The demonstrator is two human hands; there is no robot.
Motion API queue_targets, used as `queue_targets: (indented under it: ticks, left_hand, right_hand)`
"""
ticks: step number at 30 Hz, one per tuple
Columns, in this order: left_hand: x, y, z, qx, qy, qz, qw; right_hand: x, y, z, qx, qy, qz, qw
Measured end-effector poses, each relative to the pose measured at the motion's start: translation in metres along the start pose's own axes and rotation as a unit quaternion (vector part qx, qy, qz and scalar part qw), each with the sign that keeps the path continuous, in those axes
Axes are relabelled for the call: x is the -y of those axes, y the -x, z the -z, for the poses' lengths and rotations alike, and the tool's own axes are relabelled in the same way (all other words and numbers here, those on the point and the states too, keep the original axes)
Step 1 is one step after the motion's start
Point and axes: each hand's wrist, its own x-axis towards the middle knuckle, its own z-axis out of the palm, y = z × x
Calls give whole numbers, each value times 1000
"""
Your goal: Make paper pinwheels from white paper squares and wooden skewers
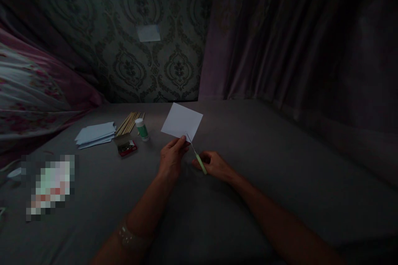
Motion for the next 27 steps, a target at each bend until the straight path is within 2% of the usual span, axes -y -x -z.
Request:
queue_targets:
  ticks: [27]
  left_hand:
    - [2,0,3,9,13,3,1000]
  right_hand:
    - [-1,2,-3,-22,-15,-22,999]
